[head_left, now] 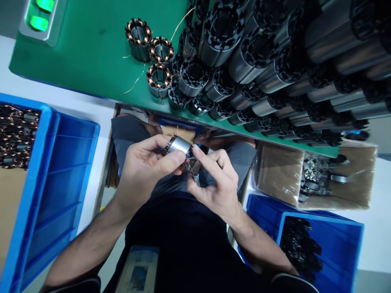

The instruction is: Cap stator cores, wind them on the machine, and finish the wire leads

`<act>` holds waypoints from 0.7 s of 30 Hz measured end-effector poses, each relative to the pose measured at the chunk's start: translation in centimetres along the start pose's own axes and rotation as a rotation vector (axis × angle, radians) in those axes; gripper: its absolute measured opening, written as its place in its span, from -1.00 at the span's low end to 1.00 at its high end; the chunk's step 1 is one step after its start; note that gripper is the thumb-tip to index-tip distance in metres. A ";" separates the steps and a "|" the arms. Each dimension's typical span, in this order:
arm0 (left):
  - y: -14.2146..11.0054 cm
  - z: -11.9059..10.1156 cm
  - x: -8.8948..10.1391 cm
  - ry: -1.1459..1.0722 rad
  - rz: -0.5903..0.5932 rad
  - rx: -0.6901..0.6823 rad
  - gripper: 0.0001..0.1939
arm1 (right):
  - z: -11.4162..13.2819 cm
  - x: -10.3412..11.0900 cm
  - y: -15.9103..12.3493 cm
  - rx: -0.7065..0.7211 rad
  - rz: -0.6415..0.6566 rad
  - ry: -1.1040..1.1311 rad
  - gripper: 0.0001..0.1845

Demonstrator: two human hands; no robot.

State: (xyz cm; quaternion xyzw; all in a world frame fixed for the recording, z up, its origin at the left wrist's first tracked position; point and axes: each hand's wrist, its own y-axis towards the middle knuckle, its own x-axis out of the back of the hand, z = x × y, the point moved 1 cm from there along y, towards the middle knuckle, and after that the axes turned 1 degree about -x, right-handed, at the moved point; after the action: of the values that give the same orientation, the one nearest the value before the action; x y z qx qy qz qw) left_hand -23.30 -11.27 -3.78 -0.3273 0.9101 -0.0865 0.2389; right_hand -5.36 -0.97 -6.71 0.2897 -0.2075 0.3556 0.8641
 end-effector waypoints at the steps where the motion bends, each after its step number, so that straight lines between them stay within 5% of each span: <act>1: 0.1 0.0 -0.1 -0.023 0.011 0.004 -0.78 | 0.0 0.0 0.0 -0.001 -0.002 -0.005 -0.16; 10: 0.2 0.8 -0.4 -0.038 0.020 -0.010 -0.83 | -0.7 0.6 -0.2 -0.053 0.049 0.074 -0.23; 15: 1.5 3.2 0.3 0.047 -0.139 -0.146 -0.74 | -2.3 -0.1 0.0 -0.231 0.289 0.230 -0.32; 18: 1.9 4.3 3.2 0.123 -0.316 -0.164 -0.54 | -4.2 -1.2 0.1 -0.396 0.430 0.311 -0.30; 21: 0.1 3.0 9.3 0.217 -0.498 -0.142 -0.42 | -6.3 -2.0 -0.3 -0.550 0.495 0.246 -0.13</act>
State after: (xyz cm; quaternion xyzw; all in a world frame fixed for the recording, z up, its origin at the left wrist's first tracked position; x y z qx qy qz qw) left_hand -28.12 -17.14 -9.89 -0.5457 0.8256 -0.1133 0.0881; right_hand -5.49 1.96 -12.68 -0.0562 -0.2537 0.5165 0.8159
